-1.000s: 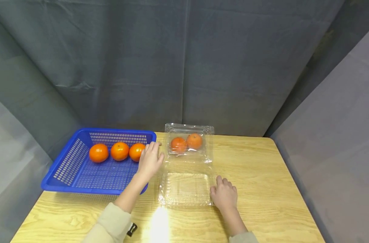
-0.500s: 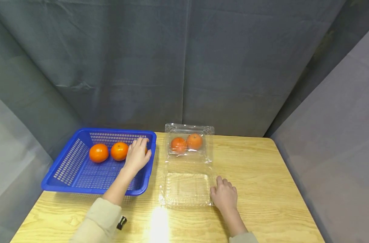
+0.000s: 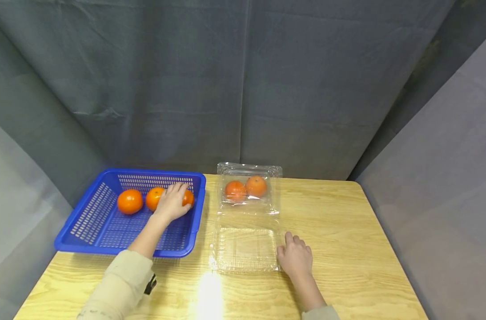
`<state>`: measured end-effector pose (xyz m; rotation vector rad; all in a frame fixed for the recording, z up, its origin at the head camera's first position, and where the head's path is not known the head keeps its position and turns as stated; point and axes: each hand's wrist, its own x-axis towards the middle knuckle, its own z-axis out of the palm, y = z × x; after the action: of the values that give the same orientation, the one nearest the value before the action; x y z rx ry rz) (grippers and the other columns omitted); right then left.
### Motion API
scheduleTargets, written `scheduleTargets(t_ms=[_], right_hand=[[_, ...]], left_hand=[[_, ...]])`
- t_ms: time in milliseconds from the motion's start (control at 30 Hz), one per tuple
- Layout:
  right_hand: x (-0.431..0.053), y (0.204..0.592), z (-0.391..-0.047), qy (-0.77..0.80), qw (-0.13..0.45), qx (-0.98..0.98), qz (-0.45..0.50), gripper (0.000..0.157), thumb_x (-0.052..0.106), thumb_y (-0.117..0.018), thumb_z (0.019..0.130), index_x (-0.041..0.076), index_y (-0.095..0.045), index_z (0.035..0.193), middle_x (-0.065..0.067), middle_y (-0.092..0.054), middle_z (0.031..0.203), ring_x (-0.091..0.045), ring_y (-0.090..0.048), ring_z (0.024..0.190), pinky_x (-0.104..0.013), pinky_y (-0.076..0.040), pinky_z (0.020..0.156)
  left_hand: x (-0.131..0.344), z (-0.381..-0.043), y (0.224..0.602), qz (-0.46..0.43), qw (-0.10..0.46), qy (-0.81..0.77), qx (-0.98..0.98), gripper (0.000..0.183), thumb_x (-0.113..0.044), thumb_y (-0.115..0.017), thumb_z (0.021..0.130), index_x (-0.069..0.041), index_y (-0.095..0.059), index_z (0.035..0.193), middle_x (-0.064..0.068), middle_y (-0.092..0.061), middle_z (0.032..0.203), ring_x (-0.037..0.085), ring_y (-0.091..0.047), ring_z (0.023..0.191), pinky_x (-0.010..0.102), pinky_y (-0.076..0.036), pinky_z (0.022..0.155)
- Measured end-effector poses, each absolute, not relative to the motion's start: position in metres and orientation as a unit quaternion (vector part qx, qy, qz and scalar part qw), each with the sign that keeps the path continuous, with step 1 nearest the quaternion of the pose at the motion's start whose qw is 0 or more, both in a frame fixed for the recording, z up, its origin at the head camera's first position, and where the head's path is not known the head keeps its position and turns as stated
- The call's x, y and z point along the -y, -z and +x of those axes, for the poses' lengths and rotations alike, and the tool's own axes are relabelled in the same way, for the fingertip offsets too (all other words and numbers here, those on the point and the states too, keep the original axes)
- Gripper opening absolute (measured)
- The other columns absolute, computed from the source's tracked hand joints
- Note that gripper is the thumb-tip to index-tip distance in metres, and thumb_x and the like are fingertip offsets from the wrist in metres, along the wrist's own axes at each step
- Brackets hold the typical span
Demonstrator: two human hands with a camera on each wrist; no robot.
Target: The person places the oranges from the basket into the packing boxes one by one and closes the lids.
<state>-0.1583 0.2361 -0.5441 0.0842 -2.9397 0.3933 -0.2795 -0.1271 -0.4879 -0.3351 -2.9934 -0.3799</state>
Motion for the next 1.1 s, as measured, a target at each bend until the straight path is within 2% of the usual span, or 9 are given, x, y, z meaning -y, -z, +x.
scheduleTargets(t_ms=[200, 767, 1100], right_hand=[[-0.236, 0.544, -0.158, -0.135, 0.089, 0.986, 0.029, 0.026, 0.021, -0.056, 0.083, 0.001, -0.055, 0.099, -0.009, -0.056, 0.077, -0.02, -0.048, 0.06, -0.034, -0.04, 0.053], [-0.236, 0.543, -0.159, -0.136, 0.086, 0.986, 0.034, 0.025, 0.02, -0.055, 0.083, 0.0, -0.055, 0.097, -0.008, -0.055, 0.076, -0.018, -0.045, 0.059, -0.034, -0.04, 0.054], [-0.236, 0.544, -0.158, -0.118, 0.107, 0.986, 0.043, 0.024, 0.02, -0.057, 0.082, 0.001, -0.056, 0.097, -0.009, -0.057, 0.076, -0.02, -0.049, 0.06, -0.033, -0.04, 0.053]], left_hand=[[0.133, -0.285, 0.492, -0.118, 0.015, 0.111, 0.987, 0.067, -0.027, -0.068, 0.076, -0.005, -0.041, 0.133, 0.017, -0.04, 0.135, 0.034, -0.035, 0.123, 0.053, -0.026, 0.101], [0.13, -0.296, 0.503, -0.128, -0.012, 0.083, 0.988, 0.069, -0.025, -0.071, 0.074, -0.007, -0.041, 0.134, 0.017, -0.041, 0.135, 0.035, -0.034, 0.124, 0.053, -0.027, 0.101], [0.128, -0.298, 0.51, -0.125, -0.008, 0.069, 0.99, 0.069, -0.017, -0.073, 0.072, -0.006, -0.041, 0.133, 0.016, -0.041, 0.133, 0.035, -0.034, 0.122, 0.051, -0.031, 0.1]])
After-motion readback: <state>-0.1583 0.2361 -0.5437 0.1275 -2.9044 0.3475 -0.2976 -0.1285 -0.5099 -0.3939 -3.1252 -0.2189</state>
